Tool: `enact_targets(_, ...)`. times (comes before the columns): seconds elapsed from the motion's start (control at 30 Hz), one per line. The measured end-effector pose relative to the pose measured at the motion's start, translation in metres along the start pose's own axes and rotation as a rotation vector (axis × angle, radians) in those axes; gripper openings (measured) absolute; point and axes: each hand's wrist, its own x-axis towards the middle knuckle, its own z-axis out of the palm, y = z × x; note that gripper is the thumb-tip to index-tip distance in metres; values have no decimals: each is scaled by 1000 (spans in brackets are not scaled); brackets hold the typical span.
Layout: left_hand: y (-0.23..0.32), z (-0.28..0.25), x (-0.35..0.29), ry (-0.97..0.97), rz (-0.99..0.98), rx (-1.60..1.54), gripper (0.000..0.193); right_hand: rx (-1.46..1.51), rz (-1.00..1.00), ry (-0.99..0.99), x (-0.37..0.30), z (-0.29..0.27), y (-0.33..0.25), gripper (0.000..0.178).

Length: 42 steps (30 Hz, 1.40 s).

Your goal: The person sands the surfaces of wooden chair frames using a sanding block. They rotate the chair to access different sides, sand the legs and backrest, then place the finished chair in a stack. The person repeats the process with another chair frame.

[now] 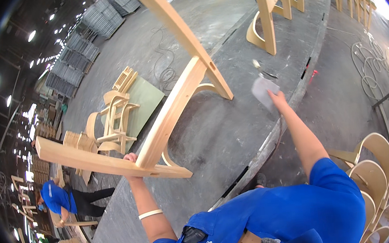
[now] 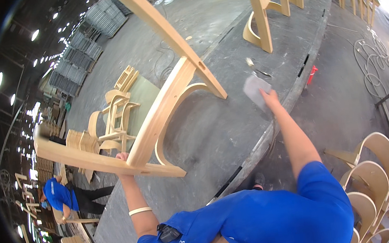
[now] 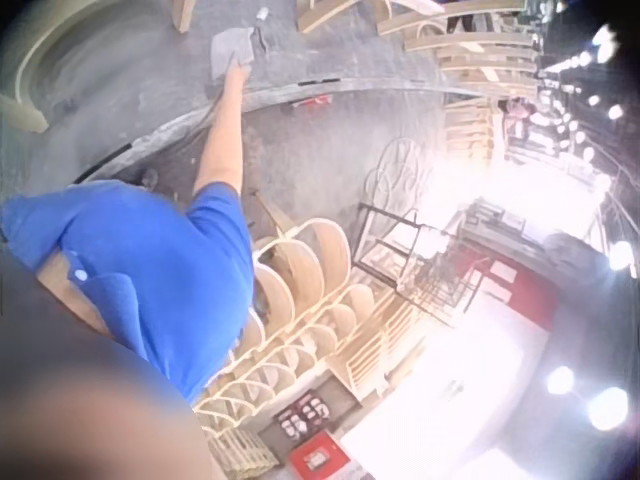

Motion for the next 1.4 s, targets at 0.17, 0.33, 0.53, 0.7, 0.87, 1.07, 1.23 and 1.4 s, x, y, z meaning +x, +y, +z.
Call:
enact_targets(0.17, -41, -9, -45, 668, -39, 345, 27, 286, 29, 53, 7, 39, -35, 51)
enact_targets(0.33, -82, 77, -159, 60, -373, 1566, 25, 352, 18, -220, -127, -32, -47, 41)
enact_targets(0.53, -89, 232, 4, -208, 329, 873, 27, 324, 448, -231, -220, -91, -50, 34)
enact_targets(0.7, -86, 319, 178, -235, 381, 1537, 52, 235, 365, -183, -212, -99, -60, 37)
enact_targets(0.87, -115, 332, 262, -505, -3, 1444, 57, 250, 251, -134, -184, -130, -43, 37)
enact_targets(1.07, -120, 309, 276, -491, -338, 1382, 56, 244, 438, -139, -95, -176, -3, 37)
enact_targets(1.23, -109, 317, 270, -392, -570, 1357, 54, 302, 283, -267, -9, -184, 0, 40)
enact_targets(1.4, -109, 320, 255, -355, -421, 1360, 45, 206, 219, -398, 38, -160, -23, 42)
